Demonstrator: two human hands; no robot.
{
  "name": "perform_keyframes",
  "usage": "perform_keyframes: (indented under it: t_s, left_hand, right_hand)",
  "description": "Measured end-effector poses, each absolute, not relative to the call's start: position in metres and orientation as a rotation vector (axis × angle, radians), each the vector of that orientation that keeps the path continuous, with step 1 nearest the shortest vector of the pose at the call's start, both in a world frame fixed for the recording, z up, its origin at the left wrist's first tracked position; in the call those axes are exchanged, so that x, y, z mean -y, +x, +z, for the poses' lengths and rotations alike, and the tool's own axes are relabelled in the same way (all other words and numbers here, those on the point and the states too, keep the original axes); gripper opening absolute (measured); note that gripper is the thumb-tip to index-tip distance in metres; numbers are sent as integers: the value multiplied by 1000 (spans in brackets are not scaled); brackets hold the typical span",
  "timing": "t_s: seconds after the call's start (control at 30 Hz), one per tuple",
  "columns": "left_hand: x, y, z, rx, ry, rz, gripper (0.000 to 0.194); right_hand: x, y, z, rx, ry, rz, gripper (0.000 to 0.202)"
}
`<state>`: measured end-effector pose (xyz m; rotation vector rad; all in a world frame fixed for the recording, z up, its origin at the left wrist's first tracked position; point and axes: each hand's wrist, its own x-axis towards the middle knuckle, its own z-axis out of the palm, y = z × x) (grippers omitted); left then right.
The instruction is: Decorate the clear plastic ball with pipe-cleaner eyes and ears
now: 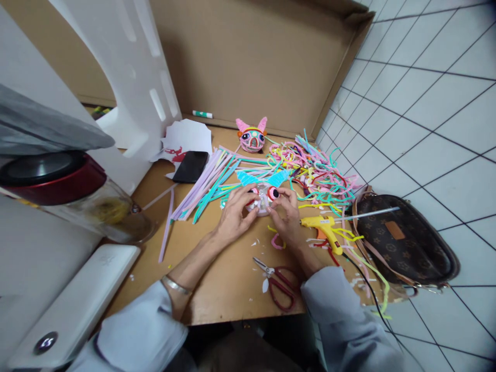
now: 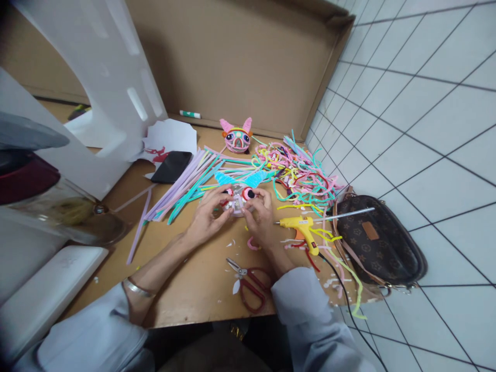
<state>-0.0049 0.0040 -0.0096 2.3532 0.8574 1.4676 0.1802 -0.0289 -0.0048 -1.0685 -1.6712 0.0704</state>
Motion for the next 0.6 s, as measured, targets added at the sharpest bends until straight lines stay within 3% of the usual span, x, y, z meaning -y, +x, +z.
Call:
perform_keyframes:
  t_s: [0.6]
  left_hand:
    - [-2, -7, -11, -919, 2385, 1337, 31]
  right_hand:
    - [30, 179, -5, 1640, -1159, 110, 10]
